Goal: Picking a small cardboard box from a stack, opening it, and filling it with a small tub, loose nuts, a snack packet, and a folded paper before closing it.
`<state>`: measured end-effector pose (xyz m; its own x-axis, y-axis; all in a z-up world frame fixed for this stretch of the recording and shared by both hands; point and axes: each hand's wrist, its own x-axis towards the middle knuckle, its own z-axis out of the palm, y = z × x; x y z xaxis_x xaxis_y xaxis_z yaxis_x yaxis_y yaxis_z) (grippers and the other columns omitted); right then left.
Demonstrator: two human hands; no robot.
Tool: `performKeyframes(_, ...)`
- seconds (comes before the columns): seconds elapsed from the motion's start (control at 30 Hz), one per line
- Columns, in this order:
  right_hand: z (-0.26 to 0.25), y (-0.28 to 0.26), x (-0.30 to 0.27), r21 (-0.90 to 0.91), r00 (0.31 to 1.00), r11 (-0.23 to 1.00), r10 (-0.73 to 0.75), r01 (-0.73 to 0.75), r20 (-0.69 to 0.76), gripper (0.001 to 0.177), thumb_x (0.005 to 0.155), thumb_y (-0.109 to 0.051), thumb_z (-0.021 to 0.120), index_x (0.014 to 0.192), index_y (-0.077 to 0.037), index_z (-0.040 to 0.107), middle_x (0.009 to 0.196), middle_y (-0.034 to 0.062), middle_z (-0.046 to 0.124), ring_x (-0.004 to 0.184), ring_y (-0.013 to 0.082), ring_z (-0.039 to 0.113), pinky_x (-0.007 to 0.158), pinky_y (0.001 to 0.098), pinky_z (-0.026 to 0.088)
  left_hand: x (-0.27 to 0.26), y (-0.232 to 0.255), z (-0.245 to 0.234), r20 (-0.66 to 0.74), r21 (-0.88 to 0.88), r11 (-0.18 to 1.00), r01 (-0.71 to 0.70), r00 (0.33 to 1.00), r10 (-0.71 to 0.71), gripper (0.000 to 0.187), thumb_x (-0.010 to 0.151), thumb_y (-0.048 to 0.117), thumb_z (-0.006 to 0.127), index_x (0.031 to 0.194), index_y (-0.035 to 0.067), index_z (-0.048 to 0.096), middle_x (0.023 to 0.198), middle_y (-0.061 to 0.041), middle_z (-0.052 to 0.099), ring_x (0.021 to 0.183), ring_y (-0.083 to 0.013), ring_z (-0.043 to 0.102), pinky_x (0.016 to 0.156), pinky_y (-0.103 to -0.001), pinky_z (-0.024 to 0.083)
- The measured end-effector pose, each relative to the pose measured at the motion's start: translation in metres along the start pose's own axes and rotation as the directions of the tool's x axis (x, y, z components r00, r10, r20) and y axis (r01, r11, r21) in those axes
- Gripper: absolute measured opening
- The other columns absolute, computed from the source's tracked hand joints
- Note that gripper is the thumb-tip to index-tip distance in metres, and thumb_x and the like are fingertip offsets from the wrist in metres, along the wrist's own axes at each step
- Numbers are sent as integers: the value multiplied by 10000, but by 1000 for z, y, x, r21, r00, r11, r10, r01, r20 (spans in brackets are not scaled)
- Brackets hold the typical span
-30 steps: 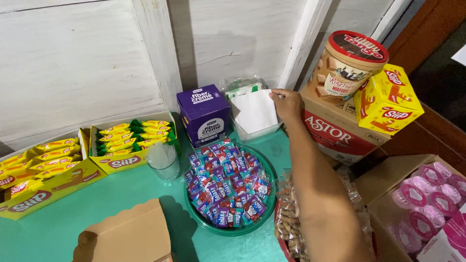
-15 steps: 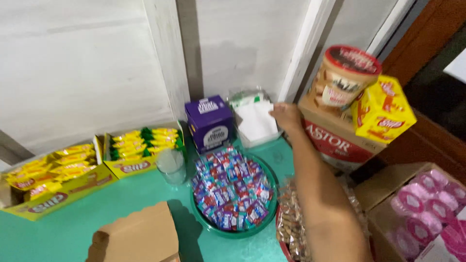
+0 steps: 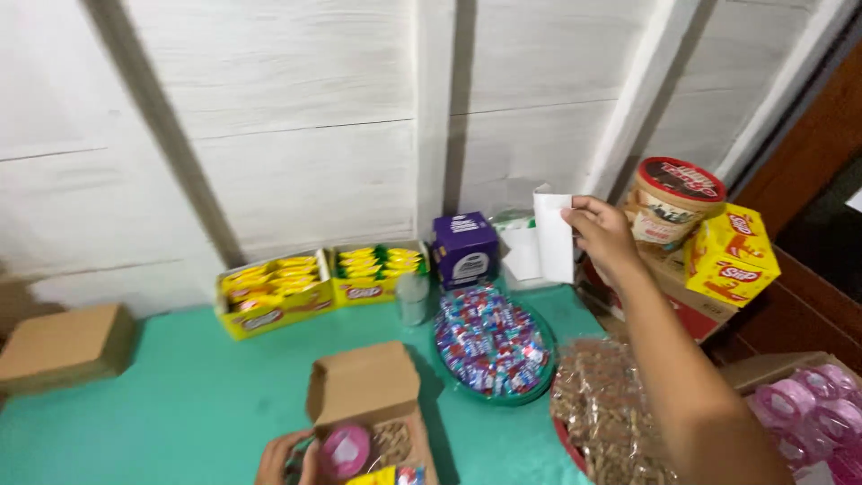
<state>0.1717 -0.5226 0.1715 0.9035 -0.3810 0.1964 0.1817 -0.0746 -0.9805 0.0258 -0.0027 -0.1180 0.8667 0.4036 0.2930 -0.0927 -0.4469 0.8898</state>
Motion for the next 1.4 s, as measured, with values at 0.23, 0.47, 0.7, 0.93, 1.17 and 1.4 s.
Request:
performKeyframes(0.23,91,-45,-149,195,960,944,242,-266,138,386,870,-162,697,1232,-61,611,1129,173,691,992,326,659,815,494,568,-14,108,-52,73,-262,946,-192,973,218,173,930,186,661,1029,100,774,1070,-81,724,998,-172,709,803,-275,608)
performKeyframes(0.47,161,23,-242,416,909,825,255,-383,331,269,900,-98,686,1164,-47,675,1038,121,747,917,230,684,811,342,532,-22,136,-62,401,-580,803,134,906,138,463,966,293,607,1356,46,582,1394,-126,642,1240,-247,667,1036,-350,542)
performKeyframes(0.7,179,83,-267,392,867,779,386,-489,314,201,949,-88,653,1145,-46,651,1001,144,733,867,218,665,739,330,523,-20,168,-58,697,-514,537,670,690,-194,588,904,238,633,1461,69,558,1379,-101,662,1212,-209,629,1013,-332,505)
performKeyframes(0.93,182,96,-273,280,853,808,468,-519,232,352,931,-113,685,1269,-22,647,980,135,711,903,205,667,739,356,511,-22,145,-42,670,-468,653,596,721,-178,494,928,180,657,1402,48,621,1312,-91,731,1140,-179,681,936,-330,573)
performKeyframes(1.17,186,78,-279,138,870,867,449,-479,202,429,866,-62,725,1276,47,656,1144,194,761,1030,251,703,839,366,570,-22,135,-41,617,-500,636,588,757,-216,401,937,179,652,1297,7,682,1199,-107,761,1032,-170,682,877,-308,544)
performKeyframes(1.4,187,86,-283,119,912,916,355,-384,206,509,788,-21,790,1281,30,673,1128,173,770,1046,251,724,919,361,591,-21,162,-49,607,-563,400,723,691,-393,405,987,152,549,1327,-19,687,1223,-160,753,1045,-241,690,868,-334,530)
